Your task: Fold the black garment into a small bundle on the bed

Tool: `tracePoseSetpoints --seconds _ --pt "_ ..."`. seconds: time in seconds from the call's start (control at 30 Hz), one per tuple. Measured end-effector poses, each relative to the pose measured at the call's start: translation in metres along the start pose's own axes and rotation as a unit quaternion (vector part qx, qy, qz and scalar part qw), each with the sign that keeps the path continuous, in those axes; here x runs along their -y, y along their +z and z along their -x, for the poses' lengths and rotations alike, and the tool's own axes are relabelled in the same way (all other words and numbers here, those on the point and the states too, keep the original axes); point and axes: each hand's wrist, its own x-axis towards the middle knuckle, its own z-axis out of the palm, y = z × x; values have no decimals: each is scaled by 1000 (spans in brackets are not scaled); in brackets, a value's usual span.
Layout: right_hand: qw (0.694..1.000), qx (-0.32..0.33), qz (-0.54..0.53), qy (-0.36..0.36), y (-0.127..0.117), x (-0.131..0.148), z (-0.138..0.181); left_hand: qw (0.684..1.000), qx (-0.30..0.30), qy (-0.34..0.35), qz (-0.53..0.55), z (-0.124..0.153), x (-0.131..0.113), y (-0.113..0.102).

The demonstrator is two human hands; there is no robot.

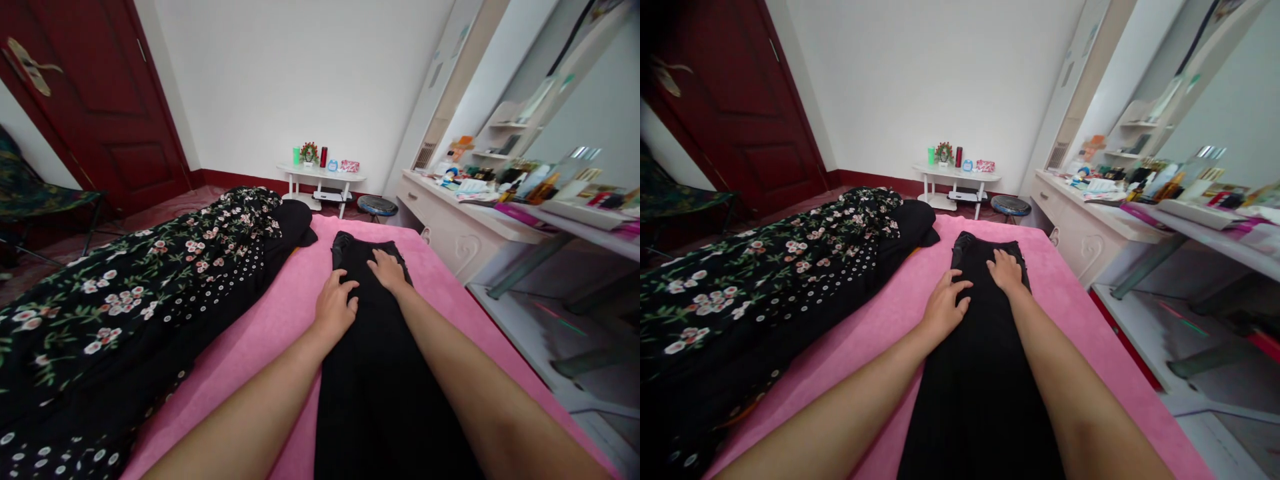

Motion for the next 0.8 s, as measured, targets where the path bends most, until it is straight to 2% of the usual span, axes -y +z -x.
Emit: tracePoseSetpoints --seconds 0.1,0.17,0.37,0.5,0.63,0.8 --pt "996 13 88 3 6 2 -1 996 23 61 -65 3 -3 -2" --pt "991 14 134 5 6 6 -2 992 52 75 -91 5 -6 -5" --pt "976 -14 219 17 2 13 2 984 118 49 -122 9 -6 -7" --pt "969 37 242 -21 -5 10 15 984 116 48 -129 7 0 -5" --pt "961 108 244 -68 -22 0 46 984 113 56 -127 7 3 -4" --pt "961 171 161 -146 -59 -13 119 984 112 58 -129 7 5 -1"
